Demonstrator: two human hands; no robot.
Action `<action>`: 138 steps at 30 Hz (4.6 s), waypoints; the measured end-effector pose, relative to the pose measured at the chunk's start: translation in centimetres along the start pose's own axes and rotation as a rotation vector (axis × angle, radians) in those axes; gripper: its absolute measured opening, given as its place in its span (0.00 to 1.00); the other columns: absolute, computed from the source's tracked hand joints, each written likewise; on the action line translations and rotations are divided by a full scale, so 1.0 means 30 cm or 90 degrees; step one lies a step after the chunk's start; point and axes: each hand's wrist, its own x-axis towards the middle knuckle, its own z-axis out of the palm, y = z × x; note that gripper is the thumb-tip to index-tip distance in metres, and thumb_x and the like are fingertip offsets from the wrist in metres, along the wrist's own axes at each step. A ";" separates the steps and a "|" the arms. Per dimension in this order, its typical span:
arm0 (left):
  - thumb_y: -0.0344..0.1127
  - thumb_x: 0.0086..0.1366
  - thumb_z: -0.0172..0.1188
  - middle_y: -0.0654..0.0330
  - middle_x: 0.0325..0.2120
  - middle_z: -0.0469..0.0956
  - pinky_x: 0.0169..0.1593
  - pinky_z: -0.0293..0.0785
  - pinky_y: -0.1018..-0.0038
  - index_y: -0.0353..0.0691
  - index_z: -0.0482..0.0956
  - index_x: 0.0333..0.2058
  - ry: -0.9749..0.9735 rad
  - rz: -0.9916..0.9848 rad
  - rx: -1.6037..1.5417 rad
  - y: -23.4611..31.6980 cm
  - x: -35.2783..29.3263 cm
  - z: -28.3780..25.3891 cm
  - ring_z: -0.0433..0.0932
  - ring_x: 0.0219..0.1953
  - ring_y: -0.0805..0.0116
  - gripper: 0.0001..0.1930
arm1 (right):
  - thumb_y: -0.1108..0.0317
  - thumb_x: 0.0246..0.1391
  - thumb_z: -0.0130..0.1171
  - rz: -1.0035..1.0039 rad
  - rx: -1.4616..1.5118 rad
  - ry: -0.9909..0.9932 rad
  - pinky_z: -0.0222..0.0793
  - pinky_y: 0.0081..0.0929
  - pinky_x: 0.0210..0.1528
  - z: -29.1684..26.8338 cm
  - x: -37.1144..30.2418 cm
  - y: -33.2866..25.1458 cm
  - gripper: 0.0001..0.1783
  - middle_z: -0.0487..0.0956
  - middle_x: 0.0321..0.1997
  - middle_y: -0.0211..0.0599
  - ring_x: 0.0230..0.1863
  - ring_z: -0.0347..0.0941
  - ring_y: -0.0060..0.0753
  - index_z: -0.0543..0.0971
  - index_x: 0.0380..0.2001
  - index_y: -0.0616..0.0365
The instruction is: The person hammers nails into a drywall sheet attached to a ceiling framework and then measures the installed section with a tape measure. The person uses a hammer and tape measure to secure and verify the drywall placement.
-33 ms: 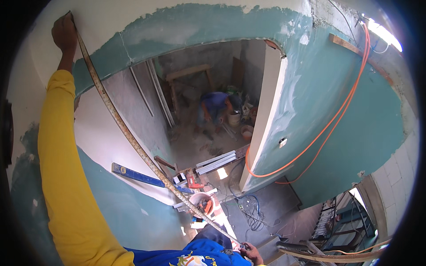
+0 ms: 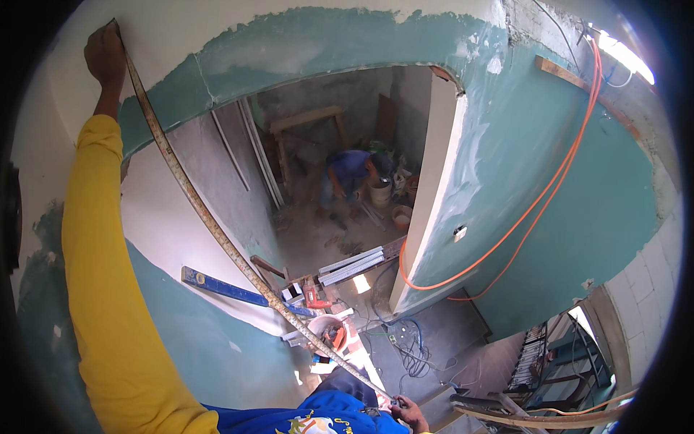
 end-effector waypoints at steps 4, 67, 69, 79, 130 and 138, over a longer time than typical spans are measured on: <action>0.48 0.69 0.54 0.50 0.39 0.85 0.49 0.74 0.54 0.37 0.86 0.37 0.005 -0.001 0.039 0.000 0.015 -0.003 0.81 0.42 0.44 0.19 | 0.64 0.60 0.67 -0.078 -0.026 -0.012 0.67 0.22 0.29 0.005 0.007 -0.032 0.24 0.78 0.32 0.26 0.28 0.70 0.18 0.77 0.58 0.55; 0.43 0.74 0.57 0.66 0.33 0.77 0.41 0.73 0.76 0.45 0.80 0.42 -0.100 -0.823 -0.680 0.064 0.293 -0.354 0.74 0.34 0.74 0.10 | 0.46 0.65 0.59 -0.149 0.096 0.124 0.66 0.22 0.30 0.010 0.087 -0.616 0.27 0.80 0.45 0.23 0.35 0.72 0.18 0.76 0.62 0.44; 0.41 0.74 0.58 0.65 0.34 0.77 0.41 0.76 0.77 0.43 0.79 0.43 -0.086 -0.841 -0.700 0.020 0.309 -0.383 0.74 0.36 0.75 0.09 | 0.51 0.67 0.56 -0.288 0.204 0.013 0.64 0.23 0.28 0.013 0.113 -0.796 0.19 0.79 0.41 0.23 0.33 0.70 0.18 0.76 0.54 0.49; 0.31 0.76 0.52 0.57 0.40 0.74 0.43 0.84 0.78 0.33 0.74 0.45 0.054 -0.907 -0.746 -0.246 0.334 -0.439 0.76 0.39 0.68 0.07 | 0.46 0.66 0.58 -0.501 0.415 -0.012 0.76 0.29 0.33 0.049 -0.053 -1.592 0.19 0.83 0.40 0.28 0.37 0.79 0.30 0.80 0.48 0.47; 0.43 0.77 0.54 0.71 0.44 0.82 0.34 0.69 0.90 0.43 0.77 0.56 0.140 -0.817 -0.726 -0.844 0.168 -0.067 0.79 0.42 0.86 0.16 | 0.36 0.62 0.50 -0.727 0.138 0.203 0.50 0.21 0.14 0.041 -0.586 -3.306 0.25 0.81 0.23 0.32 0.12 0.67 0.21 0.76 0.31 0.46; 0.45 0.77 0.55 0.73 0.43 0.81 0.32 0.68 0.90 0.43 0.76 0.57 0.170 -0.849 -0.714 -0.783 0.184 -0.074 0.78 0.40 0.89 0.18 | 0.42 0.63 0.50 -0.740 0.160 0.217 0.50 0.23 0.13 0.048 -0.601 -3.327 0.20 0.77 0.20 0.31 0.11 0.67 0.25 0.76 0.32 0.45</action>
